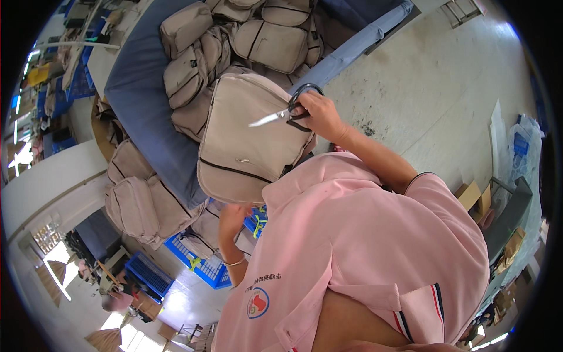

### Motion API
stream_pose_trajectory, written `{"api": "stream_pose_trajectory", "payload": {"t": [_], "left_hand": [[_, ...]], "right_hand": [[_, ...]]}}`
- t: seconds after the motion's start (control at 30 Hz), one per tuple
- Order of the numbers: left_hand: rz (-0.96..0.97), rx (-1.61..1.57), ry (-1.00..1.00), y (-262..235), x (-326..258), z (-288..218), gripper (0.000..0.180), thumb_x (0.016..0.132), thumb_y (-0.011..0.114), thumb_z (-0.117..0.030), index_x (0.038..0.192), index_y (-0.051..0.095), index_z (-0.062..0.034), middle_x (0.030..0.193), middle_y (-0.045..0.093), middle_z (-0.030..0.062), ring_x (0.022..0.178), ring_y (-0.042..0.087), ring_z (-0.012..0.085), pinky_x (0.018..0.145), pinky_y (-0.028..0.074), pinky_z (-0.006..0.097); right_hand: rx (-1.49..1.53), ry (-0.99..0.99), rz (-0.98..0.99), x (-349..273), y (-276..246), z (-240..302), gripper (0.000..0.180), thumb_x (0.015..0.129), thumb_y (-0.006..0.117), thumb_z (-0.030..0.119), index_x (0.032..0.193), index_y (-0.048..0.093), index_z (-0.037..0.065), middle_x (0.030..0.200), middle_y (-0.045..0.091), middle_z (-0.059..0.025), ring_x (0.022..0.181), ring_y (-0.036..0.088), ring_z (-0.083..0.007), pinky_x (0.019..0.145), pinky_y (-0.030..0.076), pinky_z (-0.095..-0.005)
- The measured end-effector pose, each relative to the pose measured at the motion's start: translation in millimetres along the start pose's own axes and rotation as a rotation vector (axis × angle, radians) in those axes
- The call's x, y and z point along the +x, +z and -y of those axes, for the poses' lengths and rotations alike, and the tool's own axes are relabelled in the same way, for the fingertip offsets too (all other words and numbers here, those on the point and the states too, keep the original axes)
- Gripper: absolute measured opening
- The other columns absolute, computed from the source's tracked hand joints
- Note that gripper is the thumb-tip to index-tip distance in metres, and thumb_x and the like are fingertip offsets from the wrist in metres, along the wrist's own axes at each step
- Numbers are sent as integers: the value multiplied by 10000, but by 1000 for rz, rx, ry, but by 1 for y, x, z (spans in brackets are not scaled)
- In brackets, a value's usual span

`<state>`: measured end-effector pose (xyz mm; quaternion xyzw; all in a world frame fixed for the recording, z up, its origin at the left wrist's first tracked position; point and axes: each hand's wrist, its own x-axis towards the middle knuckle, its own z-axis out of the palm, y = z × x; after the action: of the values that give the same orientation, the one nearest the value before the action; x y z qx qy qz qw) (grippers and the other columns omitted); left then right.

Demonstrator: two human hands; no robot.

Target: The recorder uses scissors to trim loose threads and excess material from beige backpacks in a factory setting.

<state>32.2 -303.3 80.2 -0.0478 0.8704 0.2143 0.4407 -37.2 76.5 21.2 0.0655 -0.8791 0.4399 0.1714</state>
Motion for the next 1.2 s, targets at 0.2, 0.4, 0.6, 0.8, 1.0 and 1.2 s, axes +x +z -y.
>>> {"api": "stream_pose_trajectory", "payload": {"t": [0.2,0.4,0.6,0.8,1.0,1.2], "left_hand": [[-626,134,973,-75,53,-162,195,928,590,-30,1097,688,-38,1194,665,124,1098,617,274,977,460,386],[-492,477,1268,-109,110,-218,199,849,643,-8,1029,697,-72,1074,669,73,1084,613,286,1037,420,416],[-560,511,1391,-118,106,-196,177,770,701,-32,911,665,-133,937,626,6,929,609,183,1034,395,425],[-730,495,1402,-117,93,-188,186,754,714,-37,901,671,-143,914,620,-2,901,605,176,1025,384,432],[-544,419,1237,-121,134,-207,140,822,685,-80,939,694,-157,943,644,-5,987,593,179,1088,296,452],[-204,311,1060,-116,236,-219,95,881,663,-198,923,723,-137,942,656,-32,996,604,155,1138,197,428]], "right_hand": [[-183,-102,47,-7,-17,38,226,689,636,13,878,518,55,821,565,-72,834,599,-259,663,532,-354],[-227,-383,87,-5,-23,58,204,708,629,77,882,528,39,946,631,-107,871,627,-246,640,541,-347],[-262,-521,133,-4,-28,71,171,728,630,125,834,553,15,1056,671,-198,888,672,-246,694,572,-335],[-219,-579,32,6,-27,81,126,738,581,157,776,502,66,844,586,-88,789,618,-213,677,524,-331],[140,204,74,7,-12,51,174,733,695,35,839,557,37,798,591,-80,725,600,-284,677,516,-346],[325,694,-52,27,9,-14,253,765,787,88,887,586,-4,725,625,-126,633,545,-153,608,471,-319]]}}
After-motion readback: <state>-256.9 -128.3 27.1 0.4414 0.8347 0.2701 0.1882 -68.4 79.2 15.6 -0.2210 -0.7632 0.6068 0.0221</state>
